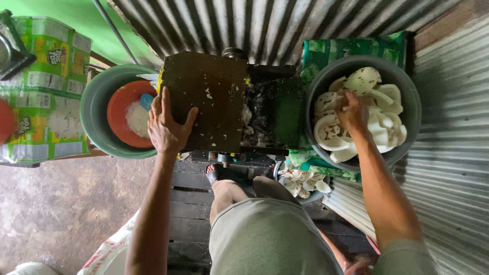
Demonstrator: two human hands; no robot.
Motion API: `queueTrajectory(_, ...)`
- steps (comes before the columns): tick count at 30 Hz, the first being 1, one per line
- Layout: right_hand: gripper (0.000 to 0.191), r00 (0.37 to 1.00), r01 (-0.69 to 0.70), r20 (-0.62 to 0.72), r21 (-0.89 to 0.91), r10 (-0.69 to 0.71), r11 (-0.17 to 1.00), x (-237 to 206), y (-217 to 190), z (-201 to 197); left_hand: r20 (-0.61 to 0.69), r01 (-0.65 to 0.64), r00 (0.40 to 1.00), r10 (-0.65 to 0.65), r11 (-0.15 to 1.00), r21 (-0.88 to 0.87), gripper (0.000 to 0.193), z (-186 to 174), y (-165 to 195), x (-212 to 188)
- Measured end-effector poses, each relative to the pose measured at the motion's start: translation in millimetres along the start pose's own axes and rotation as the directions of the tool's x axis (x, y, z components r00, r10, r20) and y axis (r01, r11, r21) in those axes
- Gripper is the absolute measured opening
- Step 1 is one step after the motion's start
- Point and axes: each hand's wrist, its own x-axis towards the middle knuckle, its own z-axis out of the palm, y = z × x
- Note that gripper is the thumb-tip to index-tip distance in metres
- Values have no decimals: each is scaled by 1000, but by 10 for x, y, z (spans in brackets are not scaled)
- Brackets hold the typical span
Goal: The person steadies a manual coconut grater machine with one hand and presses halved coconuts against the rotating grating drum with the other, so shredded coconut falls into a basin below. They repeatedly take halved coconuts from a large bowl and feed them into the machine one after another.
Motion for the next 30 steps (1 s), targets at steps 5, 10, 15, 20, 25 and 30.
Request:
queueTrajectory(5, 62, 980, -140, 128, -115, 154, 983, 114, -9, 178, 13, 40, 999, -40, 999, 5, 94, 17, 27, 12)
queueTrajectory(10, 65, 950, -237, 148, -229, 274, 944, 330, -162, 338, 13, 51, 999, -51, 999, 11, 93, 25, 15, -3)
queueTrajectory(15, 65, 936, -260, 172, -254, 308, 932, 493, -161, 300, -3, 42, 999, -42, 999, 0, 93, 43, 21, -10)
queueTrajectory(20, 61, 943, -312, 110, -36, 314, 949, 492, -144, 242, 0, 40, 999, -40, 999, 10, 93, 44, 35, -18)
queueTrajectory(25, 54, 783, -588, 280, 624, 555, 515, 439, 101, 146, 34, 79, 996, -79, 997, 6, 94, 44, 61, -5)
queueTrajectory(30, 44, 906, -397, 388, 918, 166, 20, 232, 332, -111, 31, 72, 997, -71, 997, -4, 93, 38, 59, -9)
